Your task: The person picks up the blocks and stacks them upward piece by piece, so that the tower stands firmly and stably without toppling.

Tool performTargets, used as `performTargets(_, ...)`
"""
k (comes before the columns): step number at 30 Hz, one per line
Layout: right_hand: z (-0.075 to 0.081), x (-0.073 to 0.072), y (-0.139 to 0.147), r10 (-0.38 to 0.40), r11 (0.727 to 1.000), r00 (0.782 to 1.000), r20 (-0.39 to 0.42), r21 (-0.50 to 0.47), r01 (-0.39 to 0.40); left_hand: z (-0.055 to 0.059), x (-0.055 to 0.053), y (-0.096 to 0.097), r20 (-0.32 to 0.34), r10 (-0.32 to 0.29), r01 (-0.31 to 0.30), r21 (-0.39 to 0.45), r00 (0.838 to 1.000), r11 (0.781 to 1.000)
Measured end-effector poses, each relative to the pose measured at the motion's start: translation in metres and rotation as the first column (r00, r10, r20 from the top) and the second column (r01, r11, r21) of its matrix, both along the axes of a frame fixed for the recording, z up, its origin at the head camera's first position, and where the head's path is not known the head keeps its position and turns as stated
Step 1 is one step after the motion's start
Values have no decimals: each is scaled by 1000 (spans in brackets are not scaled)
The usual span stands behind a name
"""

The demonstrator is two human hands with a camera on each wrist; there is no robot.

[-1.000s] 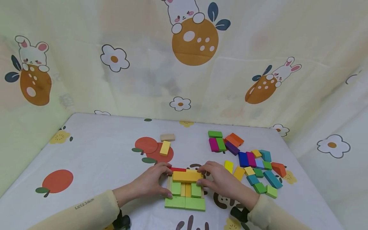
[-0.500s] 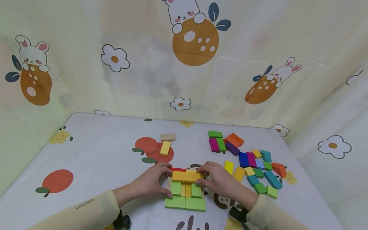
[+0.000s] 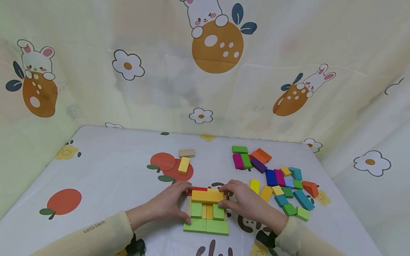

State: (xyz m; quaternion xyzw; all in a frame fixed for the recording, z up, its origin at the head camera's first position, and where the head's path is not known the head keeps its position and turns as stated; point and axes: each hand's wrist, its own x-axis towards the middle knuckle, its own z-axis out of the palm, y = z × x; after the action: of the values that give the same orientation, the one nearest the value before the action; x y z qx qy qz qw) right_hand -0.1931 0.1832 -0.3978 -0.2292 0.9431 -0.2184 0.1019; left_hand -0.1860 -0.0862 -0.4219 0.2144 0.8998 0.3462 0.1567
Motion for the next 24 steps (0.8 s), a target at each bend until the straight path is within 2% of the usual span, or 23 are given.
performTargets(6,-1,0,2,7,1000,1000,-16,11,-7,0,0,3,11,-29,30,-70,1000,997)
performTargets(13,1,-4,8,-52,999,999,4,2,52,1,0,4,-10,-65,63,-117,998,991)
performTargets(19,10,-16,37,-106,994,989,-101,1,106,2,0,3,-3,-74,73,-130,997,989)
performTargets(21,11,-22,51,-124,991,985,-124,30,128,2,0,3,2,-73,73,-127,997,989)
performTargets(24,8,-27,71,-134,983,985,-110,110,146,1,0,3,-1,-75,75,-134,997,988)
